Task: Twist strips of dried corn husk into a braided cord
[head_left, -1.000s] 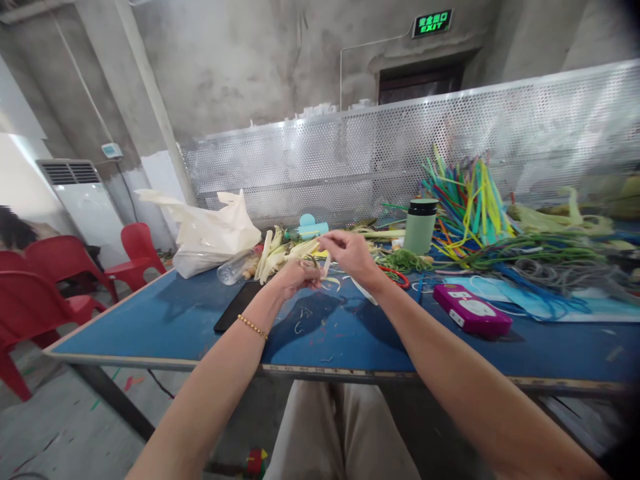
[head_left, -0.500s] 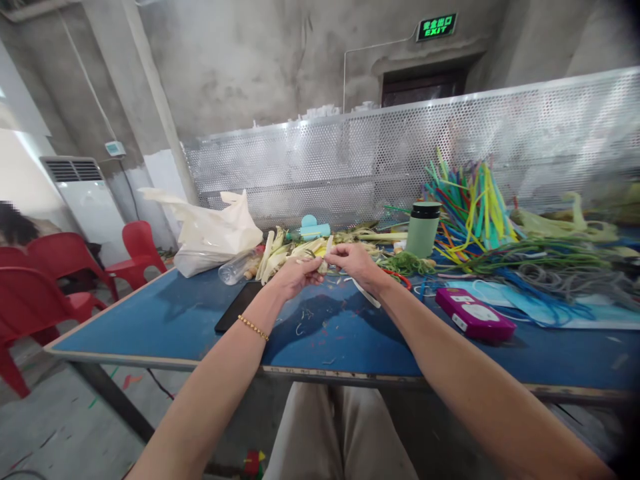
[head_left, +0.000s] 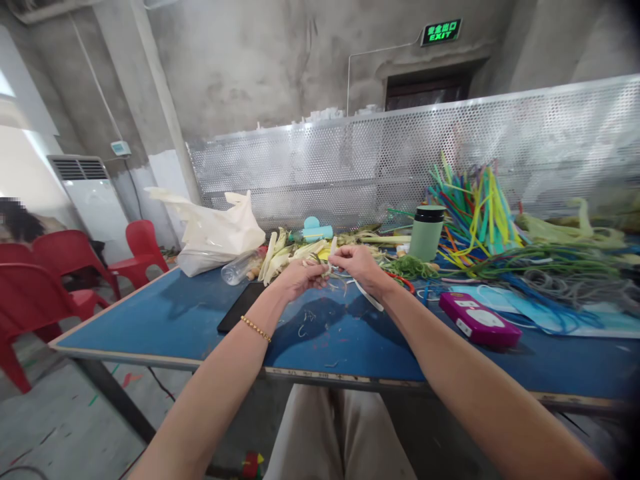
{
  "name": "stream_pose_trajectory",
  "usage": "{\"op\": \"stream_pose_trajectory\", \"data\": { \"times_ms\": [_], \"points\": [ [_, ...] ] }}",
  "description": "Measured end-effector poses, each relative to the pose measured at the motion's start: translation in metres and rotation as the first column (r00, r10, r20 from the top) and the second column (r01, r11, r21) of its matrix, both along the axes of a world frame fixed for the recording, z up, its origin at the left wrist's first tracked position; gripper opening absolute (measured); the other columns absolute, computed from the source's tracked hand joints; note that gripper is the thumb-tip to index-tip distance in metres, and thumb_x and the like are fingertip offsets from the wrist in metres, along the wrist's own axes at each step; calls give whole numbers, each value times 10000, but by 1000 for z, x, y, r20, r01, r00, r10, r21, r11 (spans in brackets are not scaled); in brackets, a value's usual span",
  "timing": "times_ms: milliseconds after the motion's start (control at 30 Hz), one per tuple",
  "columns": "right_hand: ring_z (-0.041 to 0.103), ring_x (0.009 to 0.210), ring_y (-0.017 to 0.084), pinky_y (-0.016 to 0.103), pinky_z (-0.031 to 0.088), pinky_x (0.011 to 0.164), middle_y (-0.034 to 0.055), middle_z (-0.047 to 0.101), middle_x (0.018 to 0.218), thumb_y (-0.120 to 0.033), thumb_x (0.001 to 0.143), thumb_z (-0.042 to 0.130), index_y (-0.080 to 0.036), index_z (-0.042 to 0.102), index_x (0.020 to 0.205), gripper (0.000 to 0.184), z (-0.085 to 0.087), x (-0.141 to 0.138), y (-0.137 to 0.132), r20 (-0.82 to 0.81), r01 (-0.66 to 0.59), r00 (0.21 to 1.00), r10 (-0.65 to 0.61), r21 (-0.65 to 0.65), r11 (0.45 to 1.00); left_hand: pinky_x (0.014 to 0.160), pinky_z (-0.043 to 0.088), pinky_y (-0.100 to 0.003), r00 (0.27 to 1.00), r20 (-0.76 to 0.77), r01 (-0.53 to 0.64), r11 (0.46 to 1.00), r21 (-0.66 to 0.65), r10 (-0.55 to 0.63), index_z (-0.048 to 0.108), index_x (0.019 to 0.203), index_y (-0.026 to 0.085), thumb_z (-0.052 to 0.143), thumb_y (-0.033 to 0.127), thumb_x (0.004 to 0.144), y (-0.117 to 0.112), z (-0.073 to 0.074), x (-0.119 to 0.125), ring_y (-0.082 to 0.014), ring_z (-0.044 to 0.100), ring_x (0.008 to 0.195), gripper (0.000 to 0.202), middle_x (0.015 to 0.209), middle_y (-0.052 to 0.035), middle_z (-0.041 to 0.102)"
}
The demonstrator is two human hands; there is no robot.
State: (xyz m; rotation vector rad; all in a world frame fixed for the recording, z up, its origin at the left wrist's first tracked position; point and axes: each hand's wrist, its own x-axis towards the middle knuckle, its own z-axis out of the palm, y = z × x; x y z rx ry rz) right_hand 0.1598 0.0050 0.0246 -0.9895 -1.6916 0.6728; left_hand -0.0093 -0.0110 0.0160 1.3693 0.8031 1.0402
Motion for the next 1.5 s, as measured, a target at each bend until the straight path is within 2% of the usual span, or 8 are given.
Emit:
{"op": "stream_pose_trajectory", "data": {
  "times_ms": [200,300,433,633,767,1033,1300,1500],
  "points": [
    [482,509,105,238,361,489,4,574,551,-443,711,670,-139,645,639,314,-3,0,2,17,-17,1000,17,-9,1000,535,445,-239,1000,-14,13,1000,17,-13,635,684,115,780,272,692,1,-1,-1,-108,587,532,214,650,-57,657],
    [534,499,132,241,348,448,36,607,561,-507,774,612,-144,640,626,393,-4,0,3,17,-45,999,48,-145,988,521,440,-234,999,27,-35,999,29,34,600,672,118,787,283,687,3,-1,-1,-106,591,517,250,622,-41,641],
    [571,510,146,244,355,444,68,650,601,-512,753,662,-134,670,628,399,-3,2,0,93,-93,988,125,-292,952,489,432,-225,995,75,-64,998,18,62,540,656,126,832,307,632,6,-1,-2,-111,593,487,344,577,-21,621],
    [449,455,78,229,316,447,3,566,513,-466,680,745,-141,608,588,364,0,7,-7,31,-237,966,258,-306,922,466,430,-221,994,68,-90,996,-8,91,573,679,104,832,315,636,6,0,-3,-110,595,468,337,614,-43,650],
    [400,437,69,230,285,434,-17,534,487,-395,660,747,-151,598,583,296,0,8,-5,26,-237,966,256,-295,926,462,419,-218,995,38,-89,996,9,89,582,676,103,831,339,634,6,-1,-4,-108,590,462,346,594,-41,639],
    [425,453,82,223,318,440,-25,531,486,-243,589,683,-152,608,573,119,-10,2,6,72,-113,989,132,-226,967,449,395,-236,994,-2,-109,993,41,109,573,656,111,809,353,656,9,-5,-3,-105,557,435,338,590,-45,629],
    [461,468,101,226,335,439,-2,572,521,-296,649,657,-140,653,638,156,-12,1,5,180,-47,982,53,-34,998,436,377,-233,994,41,-98,995,30,97,554,642,120,784,332,679,11,-7,-4,-116,573,438,315,590,-43,627],
    [483,457,106,223,348,434,3,580,524,-296,676,624,-149,637,638,153,-12,0,6,215,4,977,-7,18,1000,443,368,-228,993,50,-104,994,29,103,568,659,111,782,312,684,7,-3,-2,-108,563,438,294,571,-38,616]
  ]
}}
